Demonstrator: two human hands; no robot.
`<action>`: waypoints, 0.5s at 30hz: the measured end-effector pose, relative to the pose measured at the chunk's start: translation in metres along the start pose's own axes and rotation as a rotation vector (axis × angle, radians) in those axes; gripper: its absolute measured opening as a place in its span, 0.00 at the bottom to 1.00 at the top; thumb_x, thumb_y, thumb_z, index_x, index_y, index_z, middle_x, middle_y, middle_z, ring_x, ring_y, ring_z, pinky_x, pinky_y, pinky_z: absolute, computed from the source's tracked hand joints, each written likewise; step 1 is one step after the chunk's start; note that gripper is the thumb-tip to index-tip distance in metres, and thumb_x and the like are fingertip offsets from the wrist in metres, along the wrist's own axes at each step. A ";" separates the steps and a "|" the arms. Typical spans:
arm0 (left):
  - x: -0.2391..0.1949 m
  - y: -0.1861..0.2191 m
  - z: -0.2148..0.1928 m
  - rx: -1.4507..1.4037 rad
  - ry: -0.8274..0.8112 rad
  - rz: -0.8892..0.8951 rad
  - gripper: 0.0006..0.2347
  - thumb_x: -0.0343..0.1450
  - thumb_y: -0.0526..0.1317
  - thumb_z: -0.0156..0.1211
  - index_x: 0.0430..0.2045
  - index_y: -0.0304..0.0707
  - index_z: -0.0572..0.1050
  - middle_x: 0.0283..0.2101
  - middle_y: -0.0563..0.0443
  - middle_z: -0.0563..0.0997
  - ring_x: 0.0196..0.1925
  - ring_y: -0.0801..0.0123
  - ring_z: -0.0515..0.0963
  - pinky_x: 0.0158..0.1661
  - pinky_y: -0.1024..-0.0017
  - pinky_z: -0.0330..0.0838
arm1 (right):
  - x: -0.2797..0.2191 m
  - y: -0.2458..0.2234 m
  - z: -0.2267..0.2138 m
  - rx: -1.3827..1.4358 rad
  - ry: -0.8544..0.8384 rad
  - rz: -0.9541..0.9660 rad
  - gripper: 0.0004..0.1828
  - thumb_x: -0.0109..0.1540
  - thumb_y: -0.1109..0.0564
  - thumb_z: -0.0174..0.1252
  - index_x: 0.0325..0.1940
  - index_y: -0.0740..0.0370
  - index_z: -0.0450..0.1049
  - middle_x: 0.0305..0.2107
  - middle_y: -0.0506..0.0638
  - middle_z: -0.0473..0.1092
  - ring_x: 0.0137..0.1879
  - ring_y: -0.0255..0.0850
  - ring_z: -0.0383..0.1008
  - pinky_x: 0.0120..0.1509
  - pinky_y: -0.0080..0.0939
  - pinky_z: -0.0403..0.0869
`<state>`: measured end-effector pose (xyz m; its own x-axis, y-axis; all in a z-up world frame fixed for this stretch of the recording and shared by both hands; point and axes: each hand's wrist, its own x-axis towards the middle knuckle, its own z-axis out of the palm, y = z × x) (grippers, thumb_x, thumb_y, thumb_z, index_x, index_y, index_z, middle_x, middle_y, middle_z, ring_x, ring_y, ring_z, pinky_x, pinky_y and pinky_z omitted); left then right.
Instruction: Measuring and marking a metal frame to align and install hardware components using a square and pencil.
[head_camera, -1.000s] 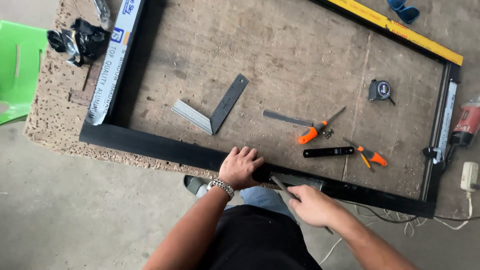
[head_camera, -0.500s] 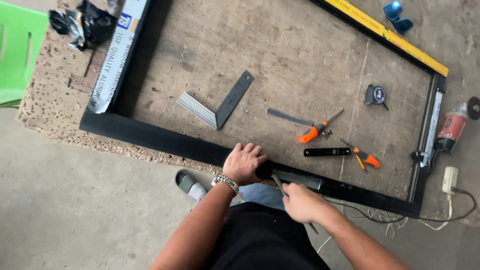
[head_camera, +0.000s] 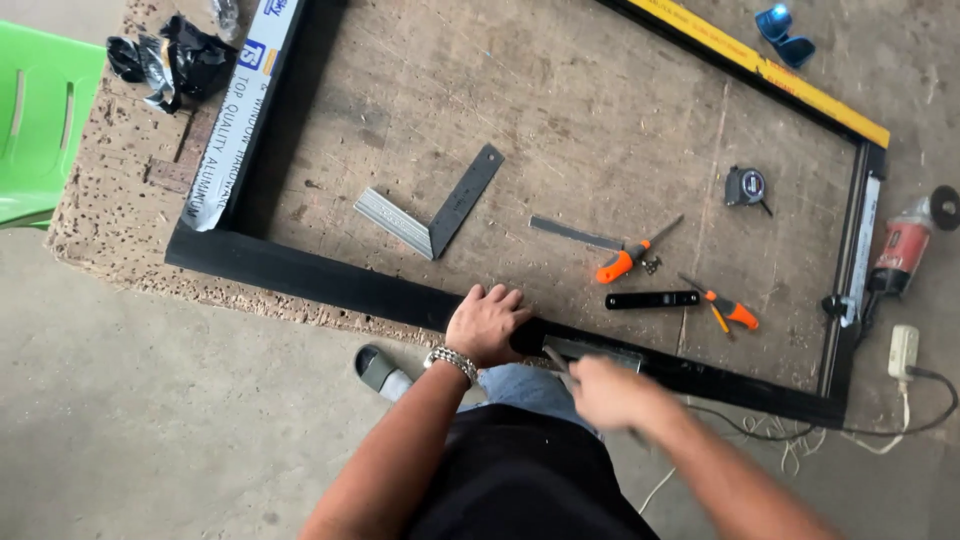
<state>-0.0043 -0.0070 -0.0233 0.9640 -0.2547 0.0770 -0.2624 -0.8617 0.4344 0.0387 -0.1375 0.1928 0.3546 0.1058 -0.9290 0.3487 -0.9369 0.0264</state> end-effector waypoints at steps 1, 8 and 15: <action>0.000 0.002 -0.002 -0.004 -0.011 0.015 0.24 0.54 0.61 0.64 0.43 0.62 0.75 0.47 0.61 0.70 0.50 0.66 0.69 0.48 0.60 0.64 | 0.011 0.009 0.000 0.017 -0.005 0.007 0.22 0.64 0.54 0.44 0.52 0.67 0.79 0.39 0.66 0.80 0.50 0.59 0.82 0.47 0.57 0.78; -0.008 0.002 0.000 -0.003 -0.024 0.002 0.24 0.56 0.62 0.63 0.45 0.62 0.76 0.46 0.61 0.70 0.50 0.66 0.69 0.48 0.61 0.63 | 0.038 0.024 -0.013 -0.099 -0.100 -0.045 0.16 0.60 0.58 0.46 0.36 0.62 0.80 0.12 0.52 0.71 0.17 0.41 0.73 0.24 0.40 0.71; 0.003 -0.002 -0.011 0.023 -0.040 -0.017 0.29 0.55 0.66 0.63 0.49 0.65 0.75 0.47 0.61 0.72 0.50 0.66 0.70 0.49 0.60 0.64 | -0.001 0.058 -0.025 0.096 0.030 -0.321 0.14 0.58 0.58 0.56 0.39 0.72 0.80 0.28 0.70 0.78 0.36 0.49 0.77 0.43 0.52 0.73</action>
<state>-0.0002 -0.0013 -0.0141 0.9659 -0.2569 0.0332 -0.2472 -0.8757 0.4148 0.0802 -0.1833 0.2043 0.2658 0.4094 -0.8728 0.3640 -0.8810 -0.3023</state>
